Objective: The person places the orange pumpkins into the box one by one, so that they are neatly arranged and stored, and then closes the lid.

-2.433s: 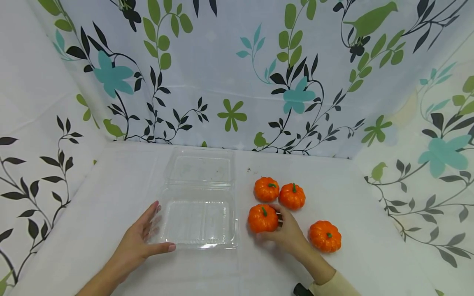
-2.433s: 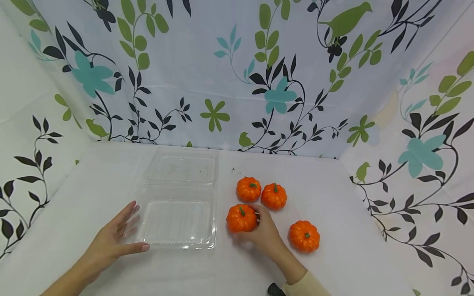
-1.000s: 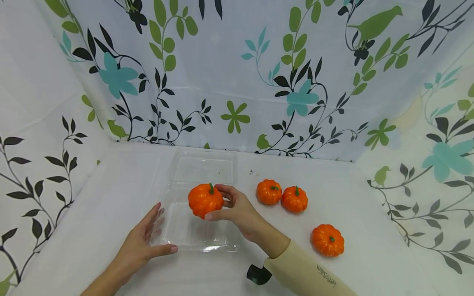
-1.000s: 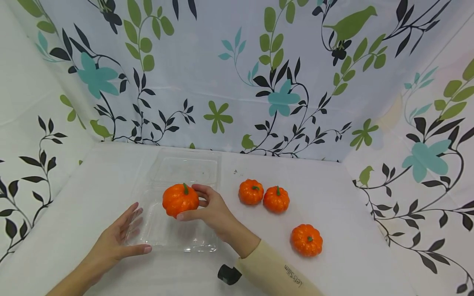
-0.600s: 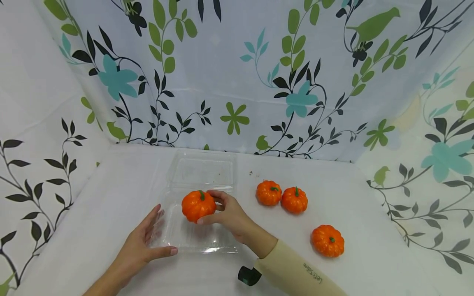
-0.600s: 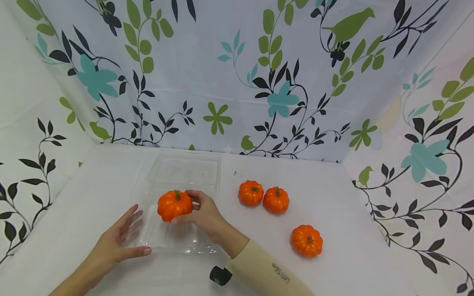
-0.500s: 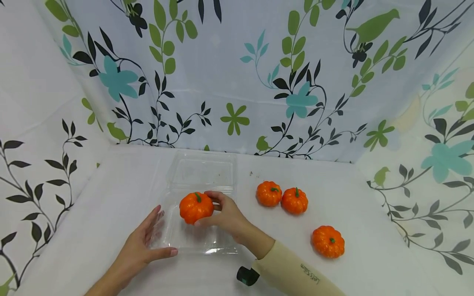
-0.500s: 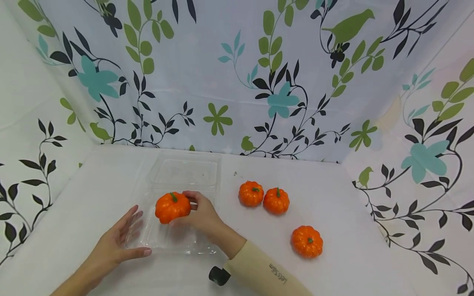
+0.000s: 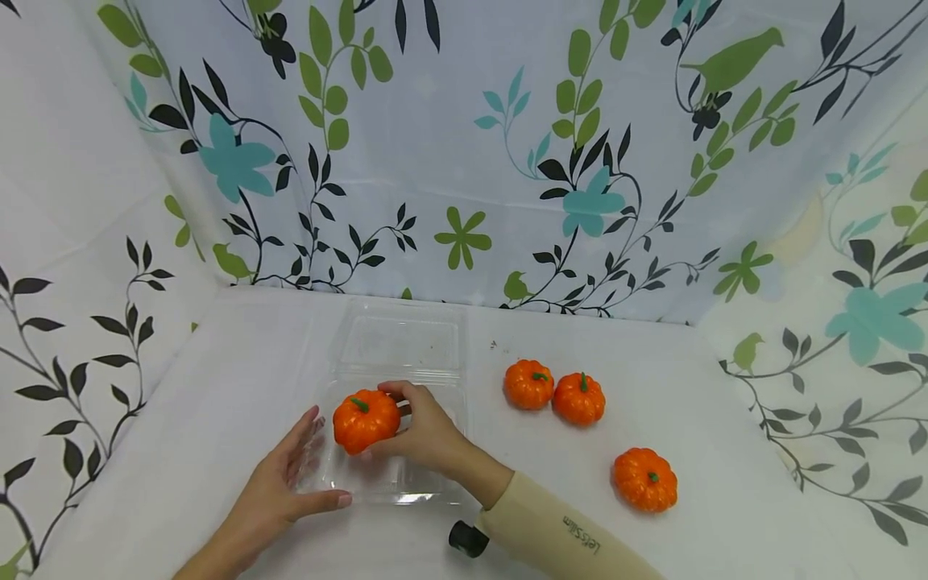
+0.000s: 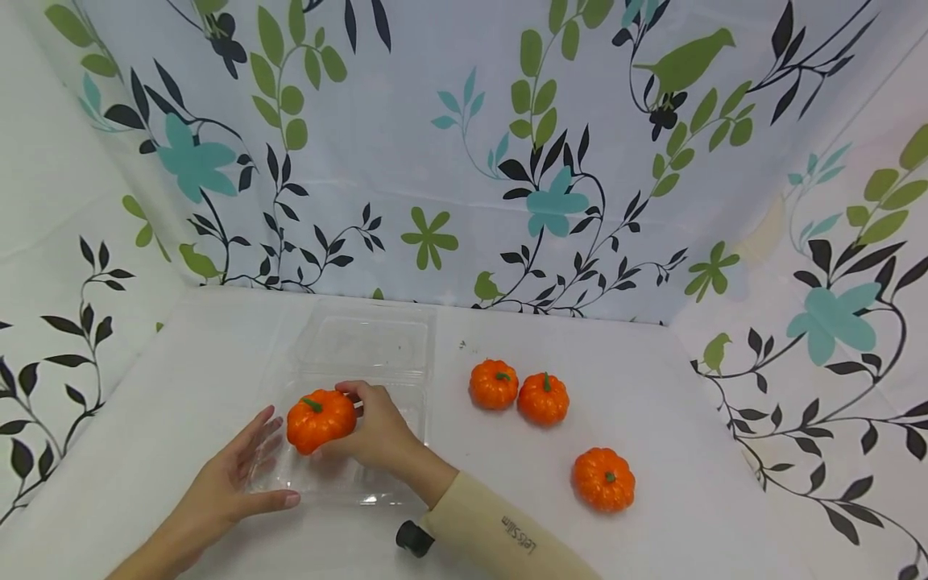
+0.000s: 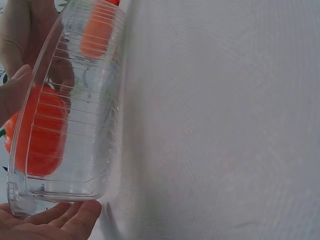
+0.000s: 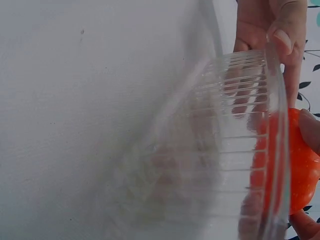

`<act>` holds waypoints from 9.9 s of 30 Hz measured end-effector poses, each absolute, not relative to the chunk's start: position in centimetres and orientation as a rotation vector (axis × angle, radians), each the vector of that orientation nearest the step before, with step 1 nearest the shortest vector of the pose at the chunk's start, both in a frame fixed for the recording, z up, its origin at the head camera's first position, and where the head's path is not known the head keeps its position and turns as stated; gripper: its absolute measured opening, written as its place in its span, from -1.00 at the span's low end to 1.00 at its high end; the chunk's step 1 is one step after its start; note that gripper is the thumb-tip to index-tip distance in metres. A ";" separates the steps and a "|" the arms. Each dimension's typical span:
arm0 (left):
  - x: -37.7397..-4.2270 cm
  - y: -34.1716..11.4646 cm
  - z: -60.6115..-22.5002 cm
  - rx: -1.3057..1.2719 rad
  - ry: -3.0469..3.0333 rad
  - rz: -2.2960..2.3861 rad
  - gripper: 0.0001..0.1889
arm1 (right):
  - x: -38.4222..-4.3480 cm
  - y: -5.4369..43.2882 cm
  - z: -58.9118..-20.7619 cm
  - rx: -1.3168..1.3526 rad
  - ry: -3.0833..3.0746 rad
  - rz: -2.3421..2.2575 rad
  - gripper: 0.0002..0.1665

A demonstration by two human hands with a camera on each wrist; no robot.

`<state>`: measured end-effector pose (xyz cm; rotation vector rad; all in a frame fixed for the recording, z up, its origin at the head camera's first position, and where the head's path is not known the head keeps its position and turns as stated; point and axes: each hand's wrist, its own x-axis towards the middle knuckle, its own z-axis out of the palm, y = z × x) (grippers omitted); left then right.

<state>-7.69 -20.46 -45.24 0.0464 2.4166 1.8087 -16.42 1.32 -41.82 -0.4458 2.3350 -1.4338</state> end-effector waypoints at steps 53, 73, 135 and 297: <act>-7.7 -20.2 -45.1 0.059 2.488 1.739 0.25 | -16.4 -1.2 -44.8 -0.382 2.583 -1.289 0.05; -7.9 -20.4 -44.9 0.039 2.479 1.715 0.25 | -15.5 0.7 -43.8 -0.324 2.517 -1.425 -0.22; -7.8 -20.3 -45.4 0.018 2.444 1.754 0.27 | -12.8 16.7 -39.7 -0.412 2.868 -1.774 -0.20; -7.8 -20.2 -45.5 0.032 2.425 1.796 0.27 | -12.2 13.2 -39.9 -0.370 2.019 -1.778 -0.08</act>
